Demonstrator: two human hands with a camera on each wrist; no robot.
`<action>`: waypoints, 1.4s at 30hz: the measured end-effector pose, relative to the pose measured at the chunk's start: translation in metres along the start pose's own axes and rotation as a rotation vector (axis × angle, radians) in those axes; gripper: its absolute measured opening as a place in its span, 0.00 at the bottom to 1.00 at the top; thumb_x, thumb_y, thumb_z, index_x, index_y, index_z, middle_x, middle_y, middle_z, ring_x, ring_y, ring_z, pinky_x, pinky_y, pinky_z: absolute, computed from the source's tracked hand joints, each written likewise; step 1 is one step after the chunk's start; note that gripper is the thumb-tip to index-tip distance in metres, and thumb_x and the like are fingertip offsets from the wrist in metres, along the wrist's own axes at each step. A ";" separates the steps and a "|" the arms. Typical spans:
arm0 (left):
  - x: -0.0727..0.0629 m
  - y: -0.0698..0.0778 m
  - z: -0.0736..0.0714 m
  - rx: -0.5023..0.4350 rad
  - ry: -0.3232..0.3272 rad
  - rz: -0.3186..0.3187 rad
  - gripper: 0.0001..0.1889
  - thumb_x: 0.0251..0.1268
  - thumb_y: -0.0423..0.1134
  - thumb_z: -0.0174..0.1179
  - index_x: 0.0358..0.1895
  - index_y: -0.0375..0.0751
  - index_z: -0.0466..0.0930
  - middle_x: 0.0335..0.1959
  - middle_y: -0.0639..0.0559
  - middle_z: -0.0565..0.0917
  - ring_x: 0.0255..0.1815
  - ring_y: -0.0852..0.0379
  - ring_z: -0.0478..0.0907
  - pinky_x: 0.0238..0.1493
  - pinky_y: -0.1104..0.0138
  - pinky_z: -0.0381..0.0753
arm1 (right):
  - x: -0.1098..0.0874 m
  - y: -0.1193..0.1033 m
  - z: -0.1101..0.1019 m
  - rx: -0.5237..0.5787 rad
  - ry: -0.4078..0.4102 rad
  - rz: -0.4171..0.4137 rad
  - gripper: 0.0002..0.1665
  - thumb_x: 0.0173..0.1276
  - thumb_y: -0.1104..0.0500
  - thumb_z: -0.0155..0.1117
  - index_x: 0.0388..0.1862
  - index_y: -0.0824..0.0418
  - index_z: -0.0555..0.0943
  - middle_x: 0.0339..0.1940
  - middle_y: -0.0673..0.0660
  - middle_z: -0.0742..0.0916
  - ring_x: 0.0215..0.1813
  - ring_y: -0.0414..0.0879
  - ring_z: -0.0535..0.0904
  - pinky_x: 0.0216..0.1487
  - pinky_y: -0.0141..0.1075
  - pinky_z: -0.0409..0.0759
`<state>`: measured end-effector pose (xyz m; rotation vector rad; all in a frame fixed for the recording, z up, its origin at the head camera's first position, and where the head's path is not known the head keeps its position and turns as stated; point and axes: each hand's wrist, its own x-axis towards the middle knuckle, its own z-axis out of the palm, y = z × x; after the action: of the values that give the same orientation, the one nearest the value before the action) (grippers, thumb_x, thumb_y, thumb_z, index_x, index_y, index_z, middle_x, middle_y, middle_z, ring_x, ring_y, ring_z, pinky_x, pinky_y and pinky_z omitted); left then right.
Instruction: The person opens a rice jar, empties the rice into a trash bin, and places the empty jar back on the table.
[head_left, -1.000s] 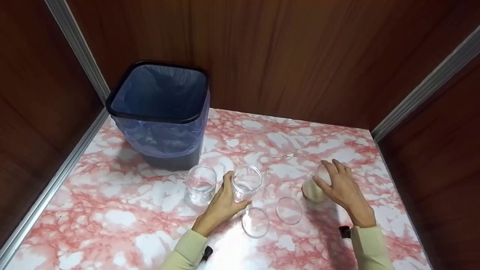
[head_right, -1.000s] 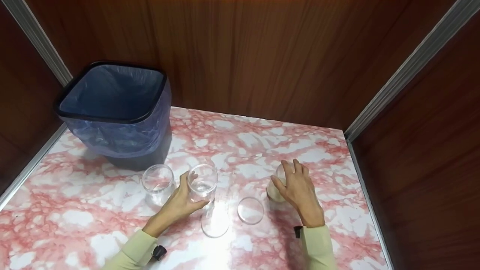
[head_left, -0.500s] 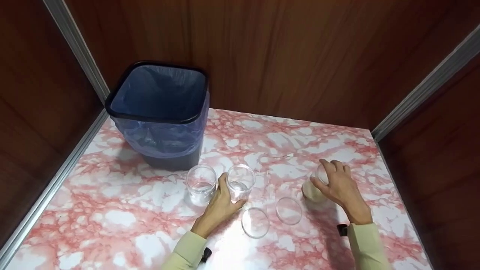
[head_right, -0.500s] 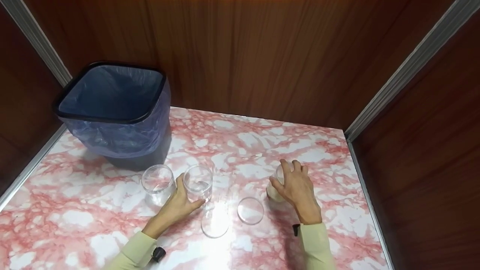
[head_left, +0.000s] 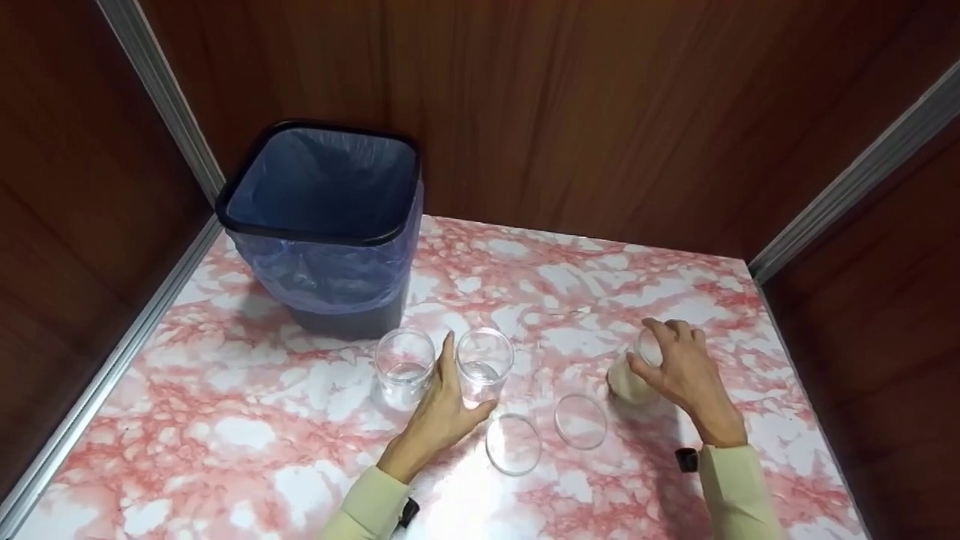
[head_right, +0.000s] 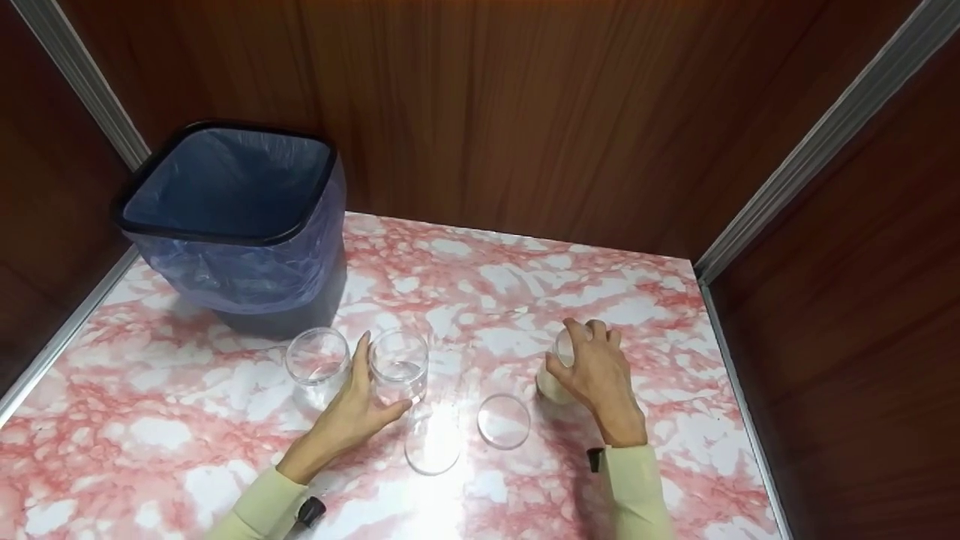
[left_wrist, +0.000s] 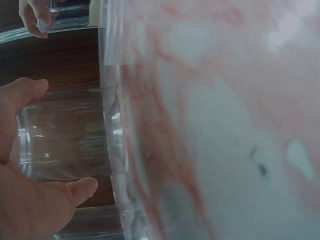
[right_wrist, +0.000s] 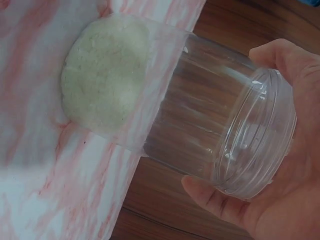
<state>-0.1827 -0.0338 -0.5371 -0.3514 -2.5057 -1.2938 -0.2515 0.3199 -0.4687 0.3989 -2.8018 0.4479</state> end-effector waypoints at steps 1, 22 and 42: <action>0.000 0.002 -0.001 -0.003 -0.008 0.000 0.60 0.50 0.44 0.75 0.76 0.29 0.38 0.70 0.27 0.61 0.73 0.36 0.62 0.71 0.50 0.65 | 0.000 0.000 0.000 0.006 0.008 0.002 0.35 0.60 0.48 0.69 0.63 0.63 0.74 0.54 0.74 0.77 0.53 0.70 0.69 0.39 0.65 0.75; 0.001 0.068 -0.029 0.208 0.178 0.352 0.50 0.44 0.50 0.77 0.70 0.32 0.62 0.67 0.36 0.70 0.70 0.41 0.68 0.71 0.52 0.68 | -0.008 -0.037 -0.032 0.296 0.158 -0.043 0.32 0.55 0.58 0.75 0.61 0.57 0.78 0.53 0.60 0.81 0.50 0.48 0.76 0.39 0.30 0.74; -0.002 0.116 -0.008 0.213 0.062 0.479 0.63 0.36 0.68 0.74 0.73 0.34 0.55 0.69 0.42 0.69 0.72 0.49 0.67 0.73 0.62 0.66 | -0.033 -0.137 -0.067 0.593 0.173 -0.489 0.39 0.44 0.65 0.73 0.61 0.62 0.78 0.57 0.60 0.81 0.53 0.43 0.76 0.48 0.29 0.75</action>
<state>-0.1393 0.0251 -0.4461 -0.7860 -2.2821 -0.8297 -0.1632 0.2250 -0.3819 1.0723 -2.2442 1.1188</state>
